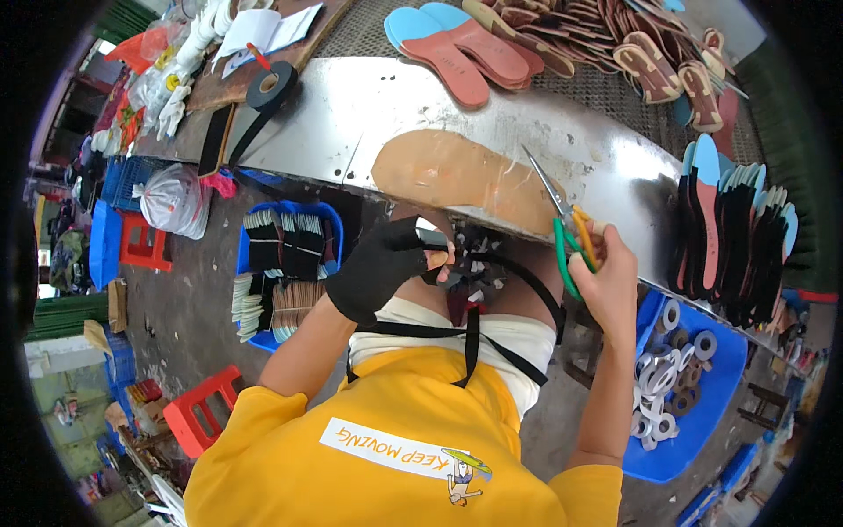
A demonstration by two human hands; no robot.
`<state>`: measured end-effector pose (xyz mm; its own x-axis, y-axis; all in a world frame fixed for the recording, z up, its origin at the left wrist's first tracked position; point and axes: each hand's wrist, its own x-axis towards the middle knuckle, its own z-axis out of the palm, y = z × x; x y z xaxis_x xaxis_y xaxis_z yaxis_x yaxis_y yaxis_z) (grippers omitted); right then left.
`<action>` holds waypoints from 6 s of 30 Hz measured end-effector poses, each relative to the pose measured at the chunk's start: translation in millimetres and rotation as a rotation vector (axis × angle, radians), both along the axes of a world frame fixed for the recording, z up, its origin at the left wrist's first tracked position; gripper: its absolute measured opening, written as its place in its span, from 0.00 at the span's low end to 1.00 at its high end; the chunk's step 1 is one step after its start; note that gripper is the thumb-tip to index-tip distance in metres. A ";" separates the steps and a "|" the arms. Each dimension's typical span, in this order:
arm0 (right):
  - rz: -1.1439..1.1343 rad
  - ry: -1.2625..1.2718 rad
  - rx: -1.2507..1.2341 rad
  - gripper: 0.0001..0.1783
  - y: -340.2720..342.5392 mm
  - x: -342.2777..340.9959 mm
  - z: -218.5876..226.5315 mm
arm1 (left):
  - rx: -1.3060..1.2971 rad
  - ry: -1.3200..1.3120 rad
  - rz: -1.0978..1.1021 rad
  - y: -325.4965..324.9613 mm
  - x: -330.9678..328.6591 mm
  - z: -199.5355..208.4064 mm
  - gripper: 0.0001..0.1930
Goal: Applying adhesive tape and trimming insoles for shoe manufacturing.
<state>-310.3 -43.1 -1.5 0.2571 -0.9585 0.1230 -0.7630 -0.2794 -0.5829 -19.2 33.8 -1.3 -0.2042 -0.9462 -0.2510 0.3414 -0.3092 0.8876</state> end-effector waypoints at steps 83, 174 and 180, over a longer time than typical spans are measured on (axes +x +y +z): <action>0.355 -0.245 -0.349 0.27 -108.1 130.7 17.7 | -0.165 0.155 0.361 -42.1 36.2 -22.5 0.33; 0.226 -0.235 0.499 0.06 -77.7 134.9 65.8 | -1.014 -1.111 0.260 -95.1 56.1 1.9 0.19; 0.144 -0.150 -0.108 0.08 -51.6 133.7 32.4 | -1.028 -1.098 0.228 -96.9 55.2 0.0 0.19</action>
